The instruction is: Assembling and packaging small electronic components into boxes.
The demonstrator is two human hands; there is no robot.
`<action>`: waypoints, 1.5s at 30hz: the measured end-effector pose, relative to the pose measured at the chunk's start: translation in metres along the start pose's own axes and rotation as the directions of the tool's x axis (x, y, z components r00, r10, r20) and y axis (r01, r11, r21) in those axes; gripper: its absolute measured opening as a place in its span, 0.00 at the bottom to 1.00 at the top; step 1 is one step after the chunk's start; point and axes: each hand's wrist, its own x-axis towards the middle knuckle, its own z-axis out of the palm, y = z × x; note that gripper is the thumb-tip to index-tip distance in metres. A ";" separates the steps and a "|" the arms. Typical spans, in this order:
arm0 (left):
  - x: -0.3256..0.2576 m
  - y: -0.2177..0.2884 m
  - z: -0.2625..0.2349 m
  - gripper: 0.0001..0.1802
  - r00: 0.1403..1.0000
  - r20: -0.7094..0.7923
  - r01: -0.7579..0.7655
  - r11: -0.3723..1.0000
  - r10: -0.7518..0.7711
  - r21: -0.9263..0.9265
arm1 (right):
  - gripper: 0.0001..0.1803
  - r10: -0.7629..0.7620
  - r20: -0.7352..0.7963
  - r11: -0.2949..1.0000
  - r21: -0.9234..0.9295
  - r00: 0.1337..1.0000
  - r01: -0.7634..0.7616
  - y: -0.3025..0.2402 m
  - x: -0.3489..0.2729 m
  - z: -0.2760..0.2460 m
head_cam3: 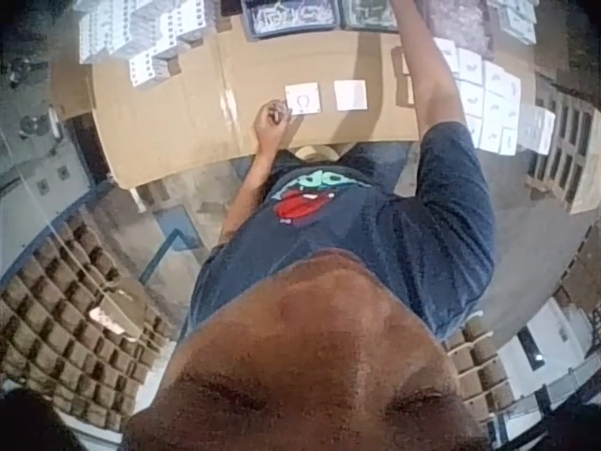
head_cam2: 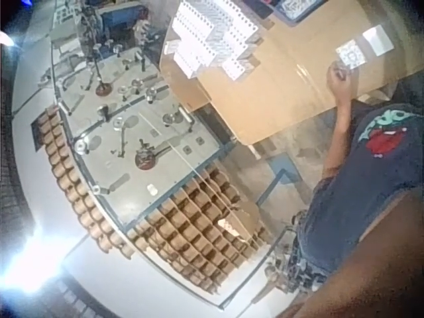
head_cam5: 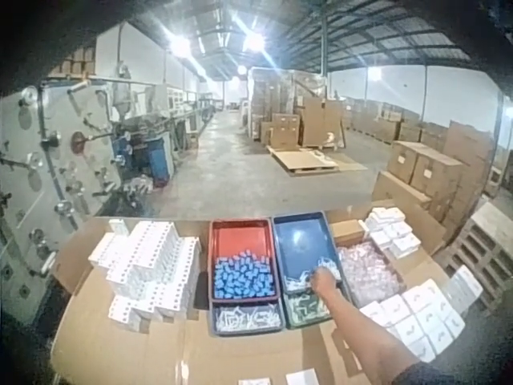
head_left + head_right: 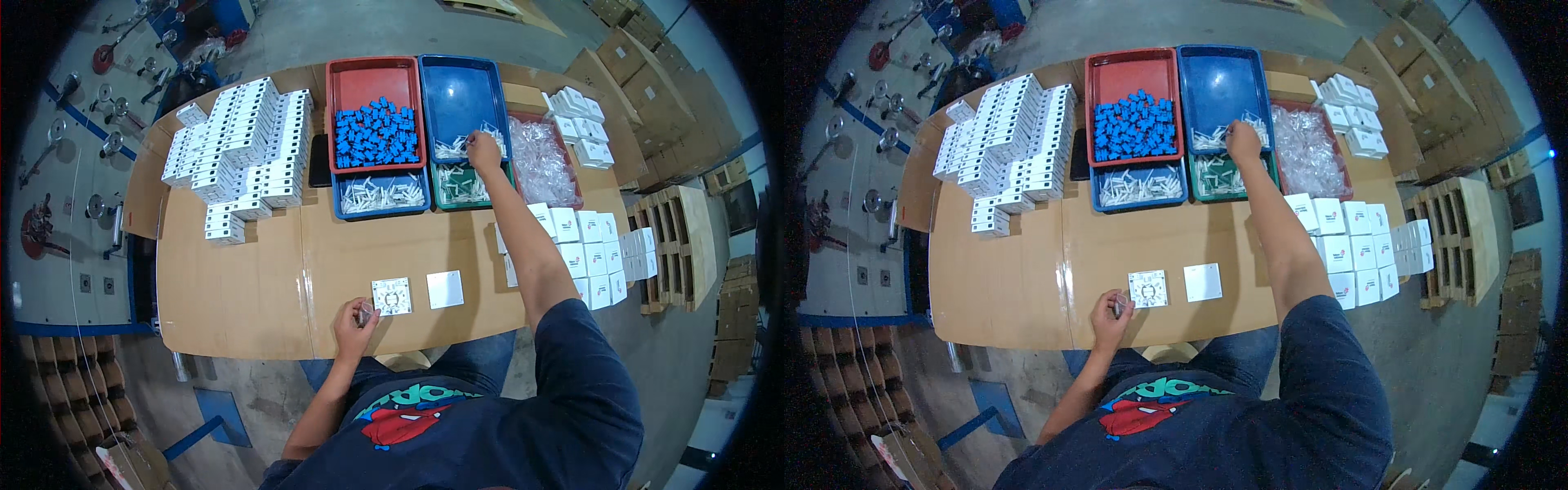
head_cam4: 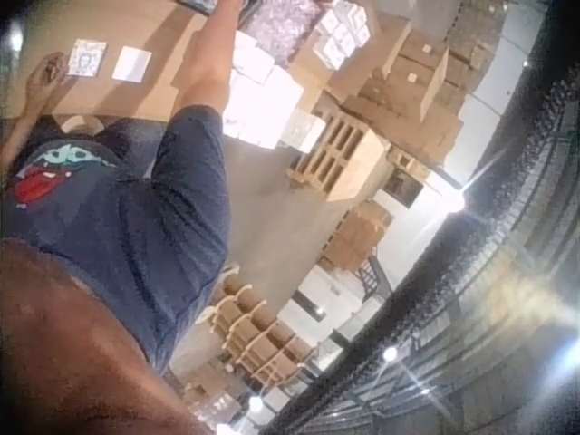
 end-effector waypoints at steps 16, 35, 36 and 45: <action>0.003 -0.003 0.000 0.20 0.999 0.009 -0.043 0.997 0.042 0.060 | 0.06 -0.093 -0.019 0.990 -0.104 0.995 0.091 0.008 0.017 0.007; 0.007 0.009 -0.004 0.24 0.997 -0.005 -0.079 0.994 0.080 0.079 | 0.08 -0.057 0.383 0.461 0.829 0.922 -0.316 -0.042 -0.239 -0.042; 0.012 0.010 -0.005 0.24 0.998 -0.031 -0.052 0.994 0.055 0.094 | 0.07 -0.019 0.437 0.426 0.817 0.899 -0.388 -0.058 -0.265 -0.046; 0.004 0.013 -0.012 0.23 0.983 -0.049 -0.173 0.984 0.176 0.050 | 0.07 -0.110 0.554 0.482 0.756 0.826 -0.443 -0.148 -0.360 -0.034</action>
